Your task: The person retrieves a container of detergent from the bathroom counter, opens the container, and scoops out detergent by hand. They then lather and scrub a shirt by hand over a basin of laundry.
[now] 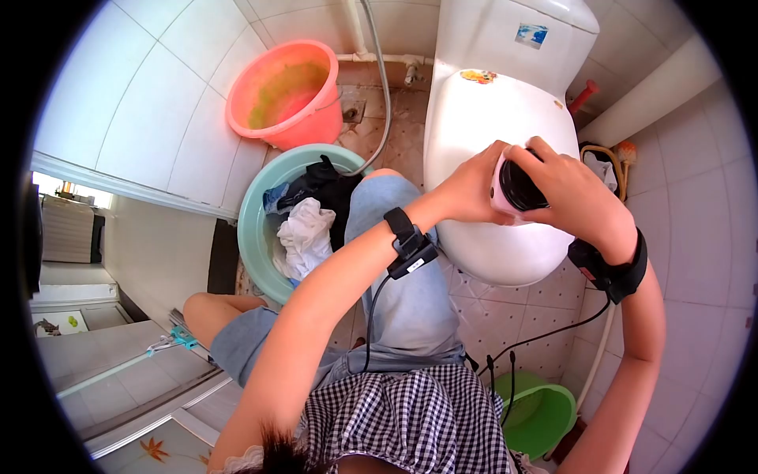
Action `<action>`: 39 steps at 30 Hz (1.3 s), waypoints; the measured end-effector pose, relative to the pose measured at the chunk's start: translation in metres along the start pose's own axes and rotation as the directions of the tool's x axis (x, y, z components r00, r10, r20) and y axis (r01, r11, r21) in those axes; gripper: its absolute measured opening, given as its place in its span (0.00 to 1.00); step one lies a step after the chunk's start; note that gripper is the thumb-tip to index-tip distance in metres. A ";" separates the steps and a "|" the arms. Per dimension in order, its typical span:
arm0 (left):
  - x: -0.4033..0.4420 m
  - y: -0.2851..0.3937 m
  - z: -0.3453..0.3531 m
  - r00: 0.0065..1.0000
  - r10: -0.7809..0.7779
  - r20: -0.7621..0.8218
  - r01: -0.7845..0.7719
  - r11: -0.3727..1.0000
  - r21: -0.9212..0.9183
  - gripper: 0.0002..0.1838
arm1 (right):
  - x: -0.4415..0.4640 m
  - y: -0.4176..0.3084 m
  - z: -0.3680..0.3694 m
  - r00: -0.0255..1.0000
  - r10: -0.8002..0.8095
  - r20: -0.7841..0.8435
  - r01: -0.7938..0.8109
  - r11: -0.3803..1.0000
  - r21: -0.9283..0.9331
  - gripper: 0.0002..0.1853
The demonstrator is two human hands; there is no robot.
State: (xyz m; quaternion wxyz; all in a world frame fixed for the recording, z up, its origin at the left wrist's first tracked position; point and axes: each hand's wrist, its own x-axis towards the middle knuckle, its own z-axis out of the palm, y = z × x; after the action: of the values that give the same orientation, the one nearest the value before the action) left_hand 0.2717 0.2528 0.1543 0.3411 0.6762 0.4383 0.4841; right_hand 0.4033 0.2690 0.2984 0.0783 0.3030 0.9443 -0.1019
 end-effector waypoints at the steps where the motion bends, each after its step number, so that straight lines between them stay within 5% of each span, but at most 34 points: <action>1: 0.001 -0.001 -0.002 0.999 0.031 0.041 -0.029 0.998 -0.052 0.42 | 0.000 0.003 -0.001 1.000 0.000 -0.001 0.000 1.000 -0.001 0.29; 3: 0.002 -0.001 -0.004 0.995 0.064 0.082 -0.055 0.993 -0.106 0.41 | -0.001 0.017 -0.001 0.945 -0.320 0.066 0.326 0.924 -0.198 0.33; 5: 0.002 0.001 -0.007 0.989 0.129 0.071 -0.121 0.986 -0.118 0.40 | -0.003 0.017 -0.002 0.928 -0.365 0.079 0.374 0.906 -0.199 0.36; 6: 0.002 0.002 -0.007 0.989 0.130 0.070 -0.121 0.986 -0.117 0.40 | -0.009 0.007 -0.004 0.974 -0.222 -0.054 0.223 0.974 0.023 0.34; 9: -0.001 0.009 0.000 0.997 0.053 0.052 -0.048 0.995 -0.089 0.40 | -0.008 -0.006 0.008 0.982 0.046 -0.185 -0.027 0.994 0.105 0.31; 11: -0.002 0.013 0.001 0.997 -0.047 0.059 0.043 0.997 0.070 0.44 | 0.005 -0.009 0.018 0.913 0.406 -0.048 -0.409 0.907 -0.099 0.32; 13: -0.004 0.012 0.000 0.998 -0.032 0.045 0.028 0.995 0.100 0.44 | 0.004 -0.008 0.018 0.913 0.402 -0.063 -0.407 0.908 -0.096 0.32; 15: -0.006 0.011 0.000 0.999 0.009 0.043 -0.013 0.995 0.103 0.43 | -0.004 0.002 0.015 0.993 0.019 -0.113 -0.013 0.999 0.051 0.29; 22: -0.003 0.008 0.002 0.991 0.131 0.037 -0.135 0.985 0.109 0.37 | -0.008 0.007 -0.005 0.968 -0.208 0.140 0.221 0.972 -0.084 0.34; 28: 0.008 0.004 -0.012 0.897 0.205 0.391 -0.176 0.978 -0.109 0.39 | -0.021 0.022 0.004 0.930 -0.334 0.152 0.356 0.923 -0.149 0.31; 31: 0.002 0.018 -0.010 0.947 0.167 0.274 -0.186 0.981 0.046 0.39 | -0.034 0.019 0.009 0.955 -0.294 0.042 0.297 0.950 -0.098 0.28; 35: -0.008 0.037 0.005 0.987 0.136 0.081 -0.158 0.902 0.403 0.36 | -0.042 0.002 0.012 0.996 0.094 -0.011 -0.085 0.937 0.338 0.30; 37: -0.012 0.042 0.010 0.988 0.145 0.062 -0.157 0.905 0.395 0.36 | -0.040 0.004 0.027 0.930 0.339 -0.139 -0.288 0.911 0.297 0.28; 39: -0.012 0.041 0.010 0.990 0.129 0.063 -0.143 0.906 0.397 0.35 | -0.041 0.006 0.029 0.931 0.315 -0.186 -0.257 0.925 0.281 0.27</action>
State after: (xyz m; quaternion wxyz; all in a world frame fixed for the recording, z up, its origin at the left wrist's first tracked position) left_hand 0.2903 0.2257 0.1831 0.1684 0.7690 0.4738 0.3947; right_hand 0.4426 0.2440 0.2785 -0.0554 0.4553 0.8716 -0.1730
